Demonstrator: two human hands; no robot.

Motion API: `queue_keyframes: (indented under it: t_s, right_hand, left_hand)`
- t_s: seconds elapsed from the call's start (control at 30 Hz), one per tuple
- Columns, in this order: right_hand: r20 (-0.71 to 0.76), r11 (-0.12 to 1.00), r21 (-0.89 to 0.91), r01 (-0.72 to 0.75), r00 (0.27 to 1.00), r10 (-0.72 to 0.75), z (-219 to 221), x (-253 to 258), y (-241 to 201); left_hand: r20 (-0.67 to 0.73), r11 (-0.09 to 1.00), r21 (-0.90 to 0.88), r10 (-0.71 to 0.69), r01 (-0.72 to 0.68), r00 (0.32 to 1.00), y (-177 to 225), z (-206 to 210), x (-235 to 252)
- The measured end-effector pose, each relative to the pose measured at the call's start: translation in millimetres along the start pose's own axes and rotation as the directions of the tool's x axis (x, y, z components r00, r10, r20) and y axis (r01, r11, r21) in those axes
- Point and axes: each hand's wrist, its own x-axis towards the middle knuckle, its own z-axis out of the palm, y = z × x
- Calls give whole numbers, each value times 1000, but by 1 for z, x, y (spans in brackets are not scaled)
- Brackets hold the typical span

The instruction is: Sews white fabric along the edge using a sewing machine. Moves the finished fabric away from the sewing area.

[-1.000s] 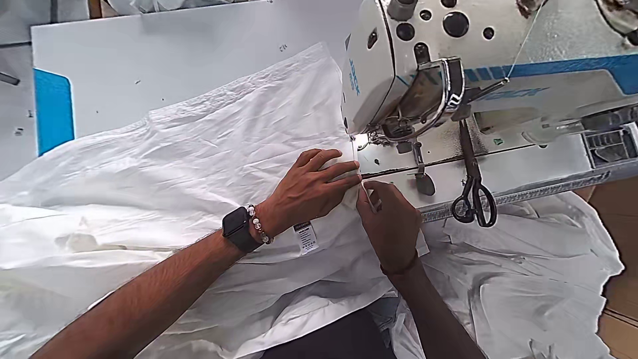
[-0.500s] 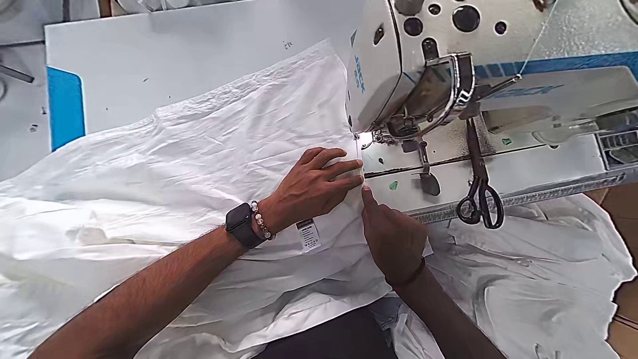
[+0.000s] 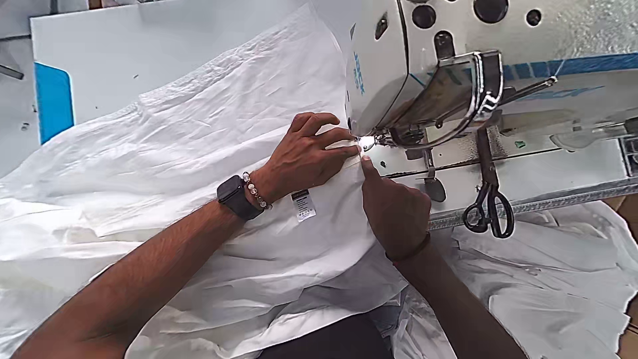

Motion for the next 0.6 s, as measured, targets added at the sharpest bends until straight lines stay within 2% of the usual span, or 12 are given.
queue_keyframes:
  t_s: [0.17,0.23,0.27,0.33,0.4,0.43,0.47,0.5,0.57,0.6]
  right_hand:
    - [72,998,-44,-45,996,48,-1,24,-7]
    - [68,997,-45,-64,995,67,1,28,-10]
    - [51,997,-33,-70,996,72,3,27,-9]
    - [-13,996,15,-90,996,90,11,25,-7]
    - [-91,987,115,-115,988,126,17,19,-6]
    - [-135,975,181,-132,978,158,20,18,-6]
    - [-141,958,241,-152,972,190,20,14,-6]
    - [-121,941,292,-174,969,217,18,12,-6]
    - [-47,902,374,-216,967,251,13,10,-7]
    - [3,880,410,-239,965,261,10,11,-8]
  left_hand:
    - [-24,988,22,152,-152,988,-44,-5,14]
    - [-4,987,72,144,-143,990,-45,-11,17]
    - [28,988,120,91,-94,995,-33,-16,15]
    - [76,976,193,-114,97,991,14,-25,2]
    - [112,918,149,-385,367,916,69,-23,-26]
    - [172,882,109,-470,458,866,81,-20,-41]
    - [215,868,58,-494,494,842,82,-16,-55]
    - [209,883,16,-461,468,862,69,-13,-66]
    - [210,952,-28,-292,304,933,18,-22,-76]
    - [245,974,-45,-203,220,948,-10,-30,-76]
